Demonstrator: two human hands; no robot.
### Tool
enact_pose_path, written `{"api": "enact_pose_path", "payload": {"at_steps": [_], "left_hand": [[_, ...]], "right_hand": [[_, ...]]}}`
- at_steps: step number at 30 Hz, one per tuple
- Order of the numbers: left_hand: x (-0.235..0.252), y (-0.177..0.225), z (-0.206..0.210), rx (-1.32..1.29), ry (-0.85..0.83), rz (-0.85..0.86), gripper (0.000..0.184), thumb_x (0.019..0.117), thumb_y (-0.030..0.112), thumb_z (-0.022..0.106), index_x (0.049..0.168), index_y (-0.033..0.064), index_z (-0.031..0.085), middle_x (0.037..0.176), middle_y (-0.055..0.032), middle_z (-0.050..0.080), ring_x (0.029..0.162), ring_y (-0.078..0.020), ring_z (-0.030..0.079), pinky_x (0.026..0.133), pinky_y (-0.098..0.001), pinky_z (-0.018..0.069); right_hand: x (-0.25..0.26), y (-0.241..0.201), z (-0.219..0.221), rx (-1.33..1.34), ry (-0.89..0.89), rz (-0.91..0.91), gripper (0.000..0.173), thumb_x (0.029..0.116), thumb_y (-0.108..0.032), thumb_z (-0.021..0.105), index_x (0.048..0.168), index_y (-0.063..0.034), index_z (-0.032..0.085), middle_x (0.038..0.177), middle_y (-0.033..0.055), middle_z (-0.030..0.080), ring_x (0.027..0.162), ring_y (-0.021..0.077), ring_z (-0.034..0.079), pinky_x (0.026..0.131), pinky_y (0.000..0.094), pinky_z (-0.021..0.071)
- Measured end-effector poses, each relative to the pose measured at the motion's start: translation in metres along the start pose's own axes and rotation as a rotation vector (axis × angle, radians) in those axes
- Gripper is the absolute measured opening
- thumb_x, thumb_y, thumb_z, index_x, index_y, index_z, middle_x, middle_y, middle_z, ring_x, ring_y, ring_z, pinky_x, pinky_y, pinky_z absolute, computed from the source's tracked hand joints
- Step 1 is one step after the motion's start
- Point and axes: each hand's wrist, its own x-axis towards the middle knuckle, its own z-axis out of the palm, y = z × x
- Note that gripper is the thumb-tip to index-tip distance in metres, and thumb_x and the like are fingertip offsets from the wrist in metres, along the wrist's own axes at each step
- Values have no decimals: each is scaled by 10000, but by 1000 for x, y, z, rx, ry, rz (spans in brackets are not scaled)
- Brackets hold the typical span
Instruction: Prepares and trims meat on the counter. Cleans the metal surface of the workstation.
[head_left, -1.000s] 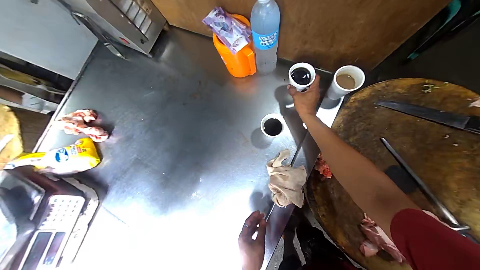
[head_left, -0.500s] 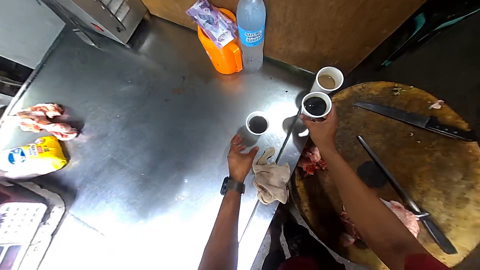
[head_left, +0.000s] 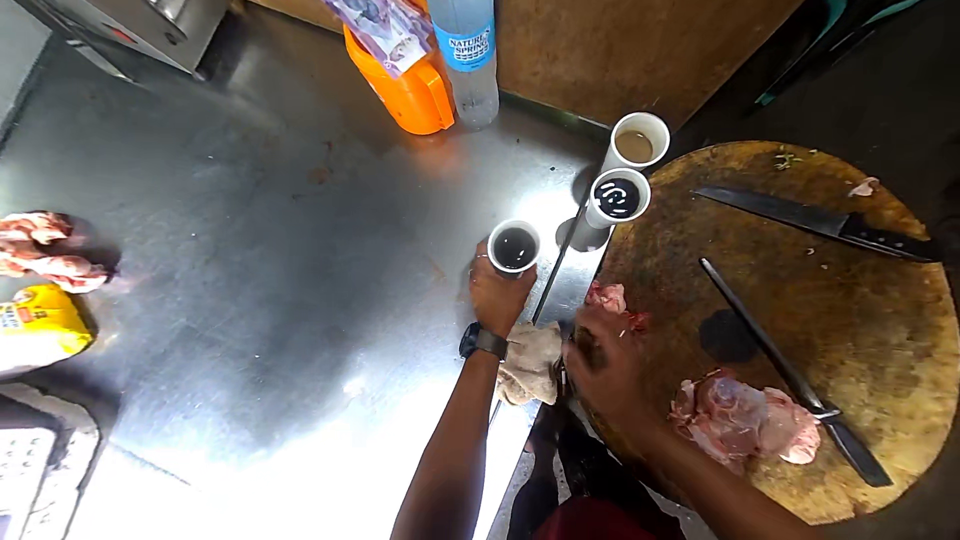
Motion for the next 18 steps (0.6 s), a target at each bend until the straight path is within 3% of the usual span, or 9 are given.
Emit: {"api": "enact_pose_path", "payload": {"at_steps": [2, 4, 6, 8, 11, 14, 16, 18], "left_hand": [[-17, 18, 1, 3, -62, 63, 853, 737, 284, 919, 1455, 105, 496, 1290, -155, 661, 1175, -293, 656, 983, -544, 550], [-29, 34, 7, 25, -143, 98, 876, 727, 281, 927, 1468, 110, 492, 1319, -162, 645, 1186, -307, 649, 976, -550, 554], [-37, 47, 15, 53, -221, 102, 895, 714, 319, 937, 1470, 118, 501, 1328, -162, 643, 1190, -312, 648, 976, -551, 555], [-41, 55, 20, 95, -304, 57, 907, 716, 368, 933, 1476, 135, 497, 1310, -164, 650, 1175, -323, 650, 953, -568, 557], [-40, 55, 25, 121, -372, 73, 875, 748, 352, 909, 1487, 123, 500, 1358, -152, 634, 1209, -326, 634, 974, -558, 548], [-35, 57, 21, 131, -407, 90, 826, 780, 336, 890, 1488, 145, 509, 1376, -115, 633, 1216, -294, 631, 982, -529, 546], [-31, 56, 20, 154, -439, 87, 801, 789, 337, 875, 1484, 167, 515, 1351, -102, 645, 1175, -276, 649, 952, -517, 563], [-30, 56, 20, 177, -469, 53, 791, 797, 322, 857, 1488, 168, 505, 1376, -113, 623, 1123, -280, 669, 899, -521, 580]], "right_hand": [[-41, -13, 14, 4, -153, -138, 297, 938, -323, 686, 1191, -176, 741, 1347, 68, 666, 1364, 256, 535, 1150, 496, 439], [-66, -14, 31, -59, -284, -242, 321, 961, -366, 632, 1253, -264, 714, 1450, 23, 610, 1469, 258, 428, 1222, 518, 336], [-70, -15, 41, -143, -341, -305, 292, 941, -372, 640, 1192, -268, 746, 1372, 33, 668, 1436, 297, 475, 1210, 555, 339], [-63, -18, 46, -212, -338, -331, 231, 893, -377, 650, 1039, -247, 774, 1142, 28, 752, 1244, 303, 627, 1123, 586, 418], [-48, -20, 47, -214, -333, -338, 232, 843, -367, 697, 923, -167, 784, 940, 64, 768, 1038, 302, 701, 1067, 618, 435], [-40, -22, 46, -266, -440, -363, 315, 830, -366, 704, 917, -70, 766, 898, 135, 754, 928, 347, 726, 939, 666, 491], [-33, -27, 44, -295, -477, -340, 399, 836, -389, 712, 940, -5, 743, 910, 183, 744, 908, 361, 727, 844, 612, 542], [-27, -37, 37, -241, -605, -109, 498, 869, -324, 742, 1119, 102, 683, 1070, 274, 714, 1059, 392, 694, 957, 573, 521]]}}
